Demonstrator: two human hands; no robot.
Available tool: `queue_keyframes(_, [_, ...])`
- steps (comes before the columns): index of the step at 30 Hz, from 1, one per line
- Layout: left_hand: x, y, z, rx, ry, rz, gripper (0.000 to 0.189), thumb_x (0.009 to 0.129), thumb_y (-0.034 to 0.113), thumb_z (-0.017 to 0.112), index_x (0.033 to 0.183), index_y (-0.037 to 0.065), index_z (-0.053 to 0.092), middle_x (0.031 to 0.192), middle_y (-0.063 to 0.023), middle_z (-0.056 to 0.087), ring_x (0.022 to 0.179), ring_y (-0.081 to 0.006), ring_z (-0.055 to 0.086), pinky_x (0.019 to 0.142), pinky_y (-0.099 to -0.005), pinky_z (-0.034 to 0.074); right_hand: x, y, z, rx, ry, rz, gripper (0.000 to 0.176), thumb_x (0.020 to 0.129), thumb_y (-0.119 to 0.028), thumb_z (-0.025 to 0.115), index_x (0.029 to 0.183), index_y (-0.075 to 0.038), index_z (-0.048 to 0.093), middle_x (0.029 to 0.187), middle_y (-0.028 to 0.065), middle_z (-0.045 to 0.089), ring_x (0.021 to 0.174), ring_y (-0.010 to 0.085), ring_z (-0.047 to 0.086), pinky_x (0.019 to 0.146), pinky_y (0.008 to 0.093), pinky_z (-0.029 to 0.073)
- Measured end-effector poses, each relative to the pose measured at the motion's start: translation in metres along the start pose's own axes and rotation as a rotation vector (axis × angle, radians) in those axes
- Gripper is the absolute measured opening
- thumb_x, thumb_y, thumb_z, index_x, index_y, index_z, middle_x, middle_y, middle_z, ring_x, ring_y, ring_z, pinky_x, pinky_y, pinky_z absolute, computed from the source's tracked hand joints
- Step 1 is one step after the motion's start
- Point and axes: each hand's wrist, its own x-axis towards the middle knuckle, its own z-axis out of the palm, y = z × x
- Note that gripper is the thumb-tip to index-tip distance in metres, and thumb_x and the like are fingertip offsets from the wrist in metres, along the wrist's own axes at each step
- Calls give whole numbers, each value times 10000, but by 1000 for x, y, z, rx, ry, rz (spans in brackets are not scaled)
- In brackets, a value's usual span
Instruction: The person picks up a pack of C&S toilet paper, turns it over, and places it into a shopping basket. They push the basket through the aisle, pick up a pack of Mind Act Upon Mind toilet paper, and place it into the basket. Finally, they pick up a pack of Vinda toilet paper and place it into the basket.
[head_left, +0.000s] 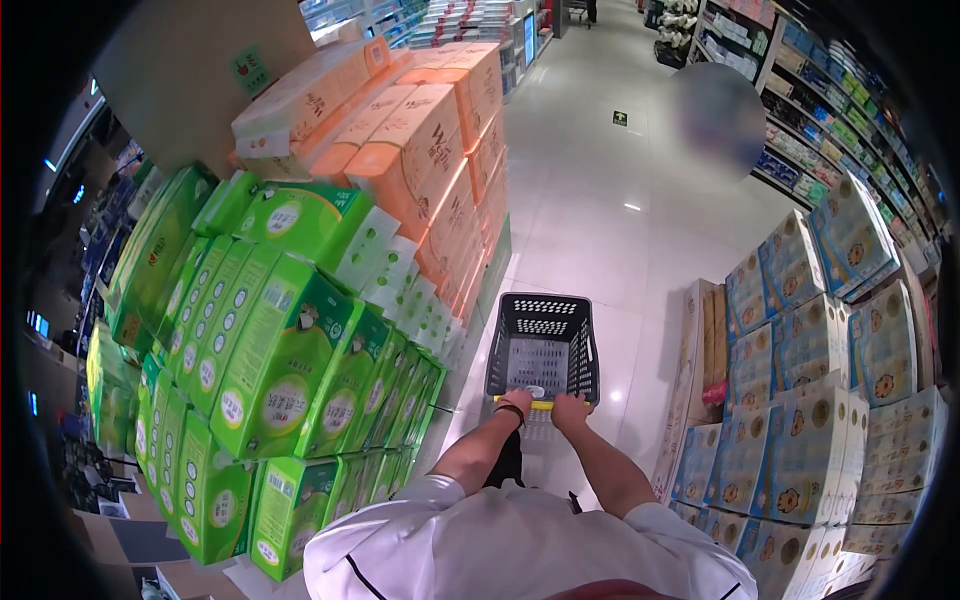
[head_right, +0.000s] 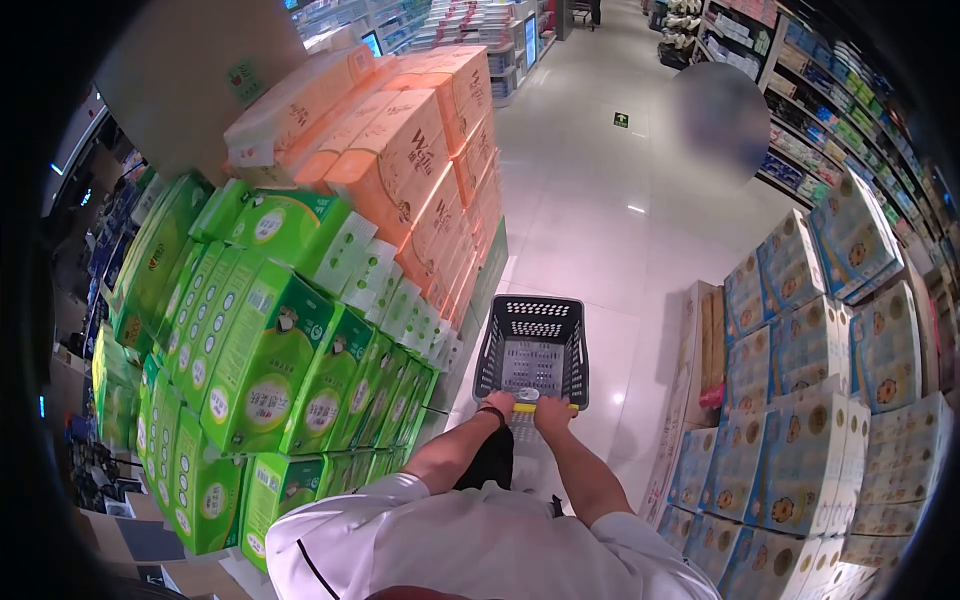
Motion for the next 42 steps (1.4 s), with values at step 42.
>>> queue_keyframes(42, [536,29,-346,-16,56,-141,237,979,141,531,1095,88,732,1129,-140,729,1147,-322,670,921,-439,575,578,63,-307,104,-208,32,314,856,-242,680,1135,-129,769,1188,149,737,1165,343,678,990,527,488])
